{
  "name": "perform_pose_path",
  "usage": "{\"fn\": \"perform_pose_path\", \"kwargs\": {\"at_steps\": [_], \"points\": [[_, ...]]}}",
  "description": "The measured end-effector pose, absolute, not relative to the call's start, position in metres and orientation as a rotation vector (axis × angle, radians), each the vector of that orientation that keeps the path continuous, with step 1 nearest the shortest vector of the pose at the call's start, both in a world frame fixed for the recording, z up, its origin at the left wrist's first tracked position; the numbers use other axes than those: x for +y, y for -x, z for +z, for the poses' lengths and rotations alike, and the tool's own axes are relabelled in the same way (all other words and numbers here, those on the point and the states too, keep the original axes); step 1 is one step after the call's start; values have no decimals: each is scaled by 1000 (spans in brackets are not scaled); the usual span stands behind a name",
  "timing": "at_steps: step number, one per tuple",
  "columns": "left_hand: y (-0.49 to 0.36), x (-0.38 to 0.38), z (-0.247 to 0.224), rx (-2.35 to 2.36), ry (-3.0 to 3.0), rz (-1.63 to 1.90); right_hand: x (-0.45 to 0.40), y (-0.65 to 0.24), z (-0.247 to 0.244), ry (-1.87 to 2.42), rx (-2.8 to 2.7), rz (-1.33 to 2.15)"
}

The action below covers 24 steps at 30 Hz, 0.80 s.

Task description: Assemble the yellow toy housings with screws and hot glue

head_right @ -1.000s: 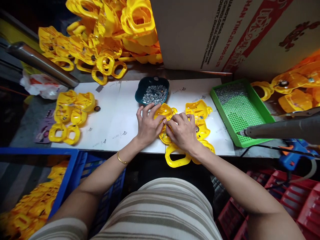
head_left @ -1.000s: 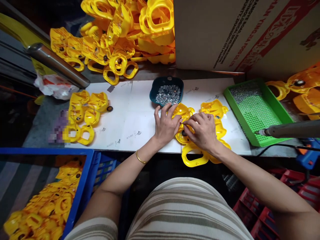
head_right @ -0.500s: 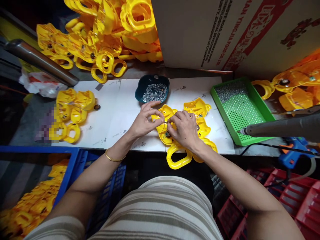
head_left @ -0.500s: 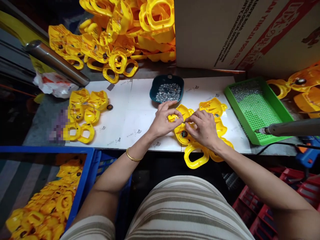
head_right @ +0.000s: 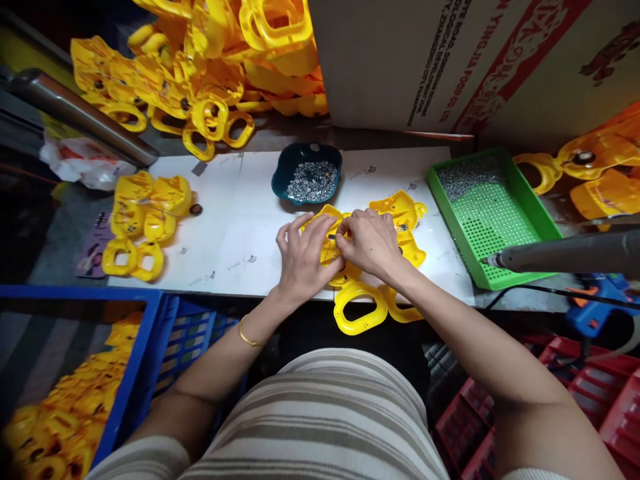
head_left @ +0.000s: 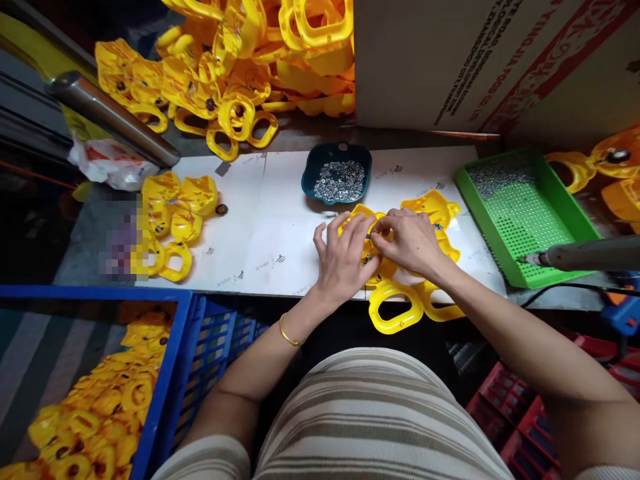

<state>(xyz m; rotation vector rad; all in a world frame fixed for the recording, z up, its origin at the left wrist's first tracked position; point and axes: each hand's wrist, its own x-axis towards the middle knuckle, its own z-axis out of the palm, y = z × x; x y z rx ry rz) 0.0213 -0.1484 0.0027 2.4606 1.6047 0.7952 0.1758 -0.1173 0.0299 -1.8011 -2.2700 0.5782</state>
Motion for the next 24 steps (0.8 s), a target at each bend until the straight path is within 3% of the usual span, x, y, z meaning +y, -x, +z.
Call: {"fn": "perform_pose_path", "kwargs": {"at_steps": [24], "points": [[-25, -136, -15, 1647, -2241, 820, -102, -178, 38, 1820, -2279, 725]]}}
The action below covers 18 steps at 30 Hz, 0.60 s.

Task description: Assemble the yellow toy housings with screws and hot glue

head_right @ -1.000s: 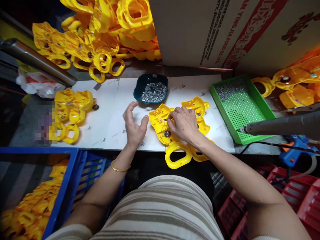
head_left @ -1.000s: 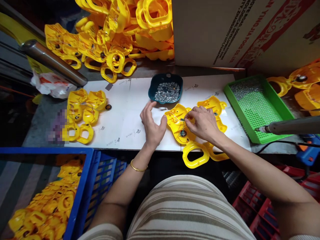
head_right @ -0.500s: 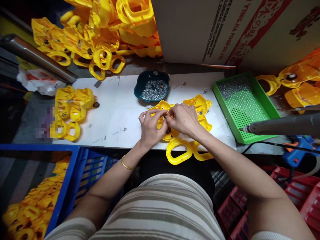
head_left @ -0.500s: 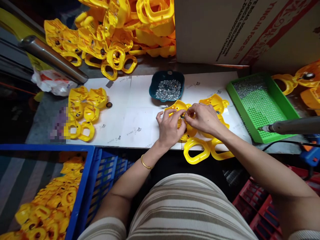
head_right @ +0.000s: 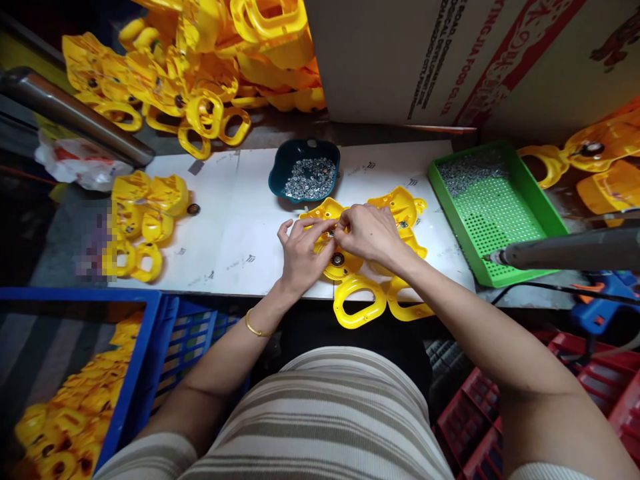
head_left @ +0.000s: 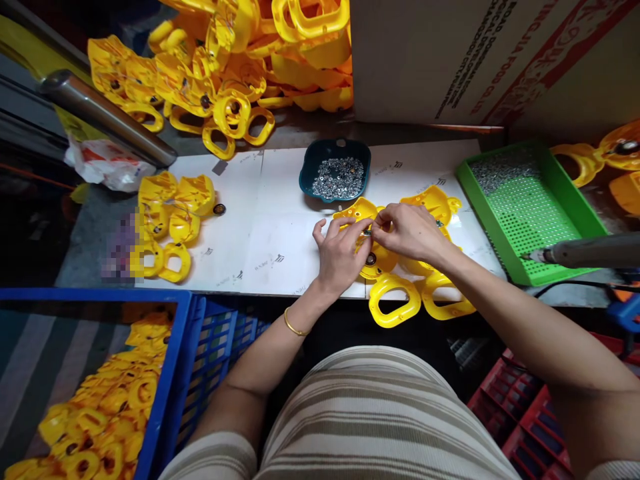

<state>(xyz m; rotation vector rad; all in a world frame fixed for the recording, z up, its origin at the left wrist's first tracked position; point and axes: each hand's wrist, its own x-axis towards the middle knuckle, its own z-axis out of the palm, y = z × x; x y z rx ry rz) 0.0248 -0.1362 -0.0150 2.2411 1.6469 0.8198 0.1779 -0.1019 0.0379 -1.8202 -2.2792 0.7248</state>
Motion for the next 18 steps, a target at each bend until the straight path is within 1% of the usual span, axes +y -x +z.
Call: {"fn": "perform_pose_path", "kwargs": {"at_steps": [6, 12, 18], "points": [[-14, -132, -19, 1568, -2306, 866, -101, -182, 34, 1730, -2294, 754], [-6, -125, -17, 1611, -2367, 820, -112, -188, 32, 1642, -2508, 450], [-10, -120, -3, 1594, -2507, 617, -121, -188, 35, 1578, -2647, 579]]}}
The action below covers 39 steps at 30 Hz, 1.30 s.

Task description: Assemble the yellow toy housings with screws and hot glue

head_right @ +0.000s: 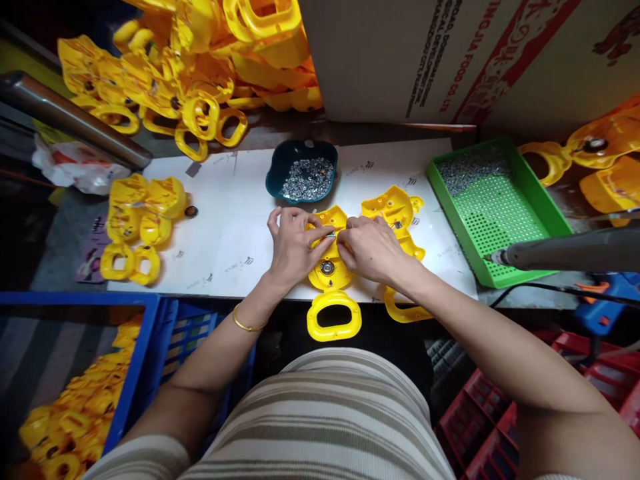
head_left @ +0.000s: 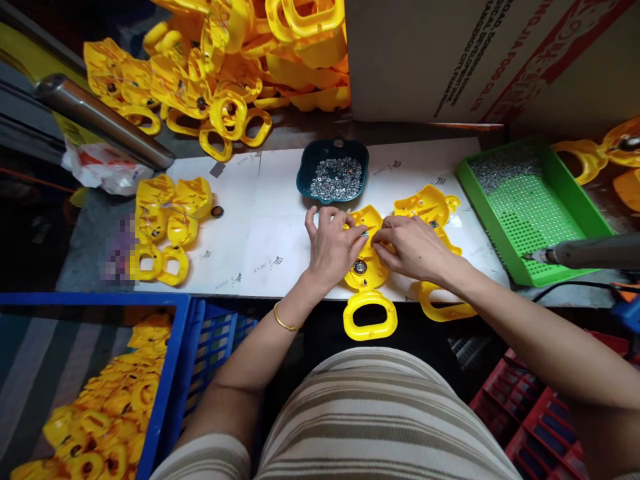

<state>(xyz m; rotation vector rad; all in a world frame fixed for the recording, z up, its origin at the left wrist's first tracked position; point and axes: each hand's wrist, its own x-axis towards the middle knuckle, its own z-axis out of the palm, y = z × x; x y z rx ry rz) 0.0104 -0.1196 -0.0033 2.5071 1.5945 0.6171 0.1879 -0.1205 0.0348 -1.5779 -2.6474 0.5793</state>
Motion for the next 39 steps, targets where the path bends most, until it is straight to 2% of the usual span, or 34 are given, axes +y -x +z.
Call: {"fn": "perform_pose_path", "kwargs": {"at_steps": [7, 15, 25, 30, 35, 39], "points": [[-15, -118, 2, 1560, -2558, 495, -126, -193, 28, 1540, -2526, 710], [-15, -117, 4, 1567, -2535, 453, -127, -192, 22, 1585, -2454, 420], [-15, -117, 4, 1567, -2553, 432, -121, -179, 33, 1629, -2663, 334], [-14, -116, 4, 1555, -2531, 442, -118, -178, 35, 1616, -2655, 403], [-13, -114, 2, 1562, -2538, 455, -118, -191, 31, 1554, -2324, 589], [-12, -113, 2, 1553, -2525, 454, -123, -206, 30, 1485, -2032, 572]]}}
